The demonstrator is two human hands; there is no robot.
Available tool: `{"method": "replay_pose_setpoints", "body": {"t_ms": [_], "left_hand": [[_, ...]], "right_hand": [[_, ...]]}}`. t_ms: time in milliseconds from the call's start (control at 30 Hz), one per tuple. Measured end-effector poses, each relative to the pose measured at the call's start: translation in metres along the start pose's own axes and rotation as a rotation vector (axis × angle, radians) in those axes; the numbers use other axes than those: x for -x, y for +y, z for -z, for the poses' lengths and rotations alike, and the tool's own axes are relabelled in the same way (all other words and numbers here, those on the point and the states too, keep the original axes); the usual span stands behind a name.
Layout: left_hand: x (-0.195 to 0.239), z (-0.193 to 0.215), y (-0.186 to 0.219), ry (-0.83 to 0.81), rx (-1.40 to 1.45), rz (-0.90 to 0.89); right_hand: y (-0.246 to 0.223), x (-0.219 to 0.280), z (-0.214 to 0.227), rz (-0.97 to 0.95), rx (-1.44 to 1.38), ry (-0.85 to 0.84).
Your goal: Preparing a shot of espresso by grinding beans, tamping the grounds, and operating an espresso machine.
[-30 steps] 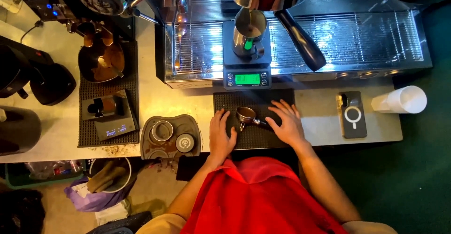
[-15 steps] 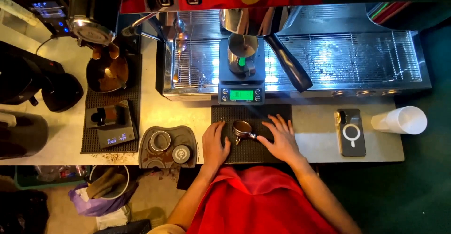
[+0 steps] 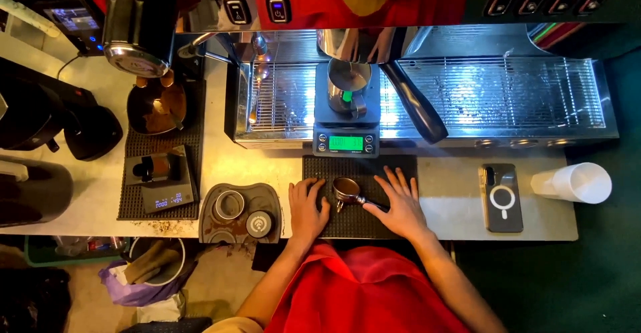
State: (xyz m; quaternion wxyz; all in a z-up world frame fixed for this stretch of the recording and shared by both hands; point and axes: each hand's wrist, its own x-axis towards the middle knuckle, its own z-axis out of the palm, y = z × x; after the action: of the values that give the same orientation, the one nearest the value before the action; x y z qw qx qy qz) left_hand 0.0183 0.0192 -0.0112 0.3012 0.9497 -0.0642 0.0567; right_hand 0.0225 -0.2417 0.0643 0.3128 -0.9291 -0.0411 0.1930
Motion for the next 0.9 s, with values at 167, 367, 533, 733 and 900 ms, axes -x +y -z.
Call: {"method": "replay_pose_setpoints", "body": {"t_ms": [167, 367, 533, 733, 900], "left_hand": [[0.0, -0.002, -0.002, 0.0, 0.013, 0.001], [0.0, 0.0, -0.001, 0.0, 0.026, 0.001], [0.001, 0.002, -0.001, -0.015, 0.024, 0.004], [0.002, 0.005, 0.001, 0.01, 0.158, 0.067], [-0.021, 0.038, 0.026, 0.2, 0.484, 0.138]], "right_hand": [[-0.002, -0.001, 0.001, -0.011, 0.006, 0.005], [-0.008, 0.001, 0.005, -0.027, 0.008, -0.007], [-0.008, 0.001, 0.004, -0.032, 0.011, -0.019], [0.002, -0.001, -0.005, -0.029, 0.003, 0.037], [-0.01, -0.007, 0.001, 0.025, -0.666, 0.471]]}}
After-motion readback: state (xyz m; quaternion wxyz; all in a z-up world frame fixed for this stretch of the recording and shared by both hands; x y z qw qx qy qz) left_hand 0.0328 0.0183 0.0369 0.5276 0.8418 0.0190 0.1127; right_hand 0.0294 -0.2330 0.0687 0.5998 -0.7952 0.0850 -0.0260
